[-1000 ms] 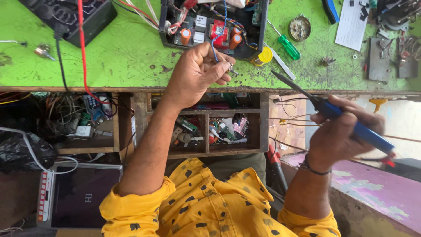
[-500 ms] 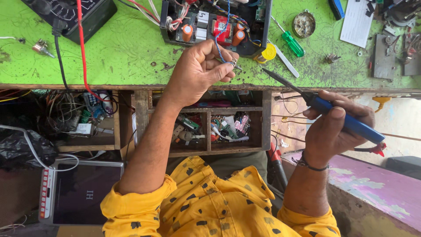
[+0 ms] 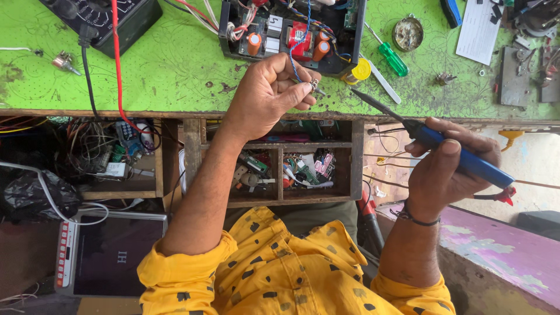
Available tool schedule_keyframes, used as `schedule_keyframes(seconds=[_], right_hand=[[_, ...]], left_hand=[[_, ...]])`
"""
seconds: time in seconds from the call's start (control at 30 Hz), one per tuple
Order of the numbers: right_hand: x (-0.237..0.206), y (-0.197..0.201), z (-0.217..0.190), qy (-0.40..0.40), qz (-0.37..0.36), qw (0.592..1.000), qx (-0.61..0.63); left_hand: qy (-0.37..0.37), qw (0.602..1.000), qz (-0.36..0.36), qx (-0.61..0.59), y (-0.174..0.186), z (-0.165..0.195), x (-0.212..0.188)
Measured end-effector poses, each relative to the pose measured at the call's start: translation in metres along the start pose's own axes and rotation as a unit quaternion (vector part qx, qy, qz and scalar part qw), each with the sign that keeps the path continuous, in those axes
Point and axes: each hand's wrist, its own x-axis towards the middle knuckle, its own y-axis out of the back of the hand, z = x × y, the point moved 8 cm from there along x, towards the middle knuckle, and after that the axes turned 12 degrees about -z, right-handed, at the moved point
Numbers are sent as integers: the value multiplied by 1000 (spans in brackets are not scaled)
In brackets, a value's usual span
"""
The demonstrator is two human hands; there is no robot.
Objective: The person uses a soldering iron to attach wires to small electronic components. They repeatedly heat the component leads and apply solder to secure the connections. The person handles several small components and wires, using a soldering iron and solder wire throughout.
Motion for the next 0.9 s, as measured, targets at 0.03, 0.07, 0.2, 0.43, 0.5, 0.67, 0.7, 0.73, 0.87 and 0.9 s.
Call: schedule_keyframes(seconds=[0.03,0.07,0.2,0.43,0.5,0.67,0.7,0.73,0.87,0.9], right_hand=[[0,0,0,-1,0,1000,-1],[0,0,0,-1,0,1000,-3],[3,-5,-2,-1,-9,1000,-6],[8,-18,-45,57,-1,996,-71],[6,-25,-57,68,-8,995,-76],[1,-46,-65,77,-58,995,-13],[1,-48,-63,66,-59,996,-10],[1,-49,-61,58,-62,996,-5],[1,-54,-53,34,-76,996,15],[0,-54,-51,28,-73,997,13]], left_hand=[[0,1000,0,-2,0,-1,0],[-1,1000,0,-4,0,-1,1],[-2,1000,-2,-13,0,-3,0],[8,999,-14,-38,0,-5,1],[15,999,-22,-40,-2,-6,0],[25,998,-17,-48,-1,-7,-1],[30,998,-16,-48,0,-8,-2],[27,999,-16,-39,0,-7,-2],[19,999,-16,-30,-1,-6,-2],[18,999,-17,-34,-1,-7,-2]])
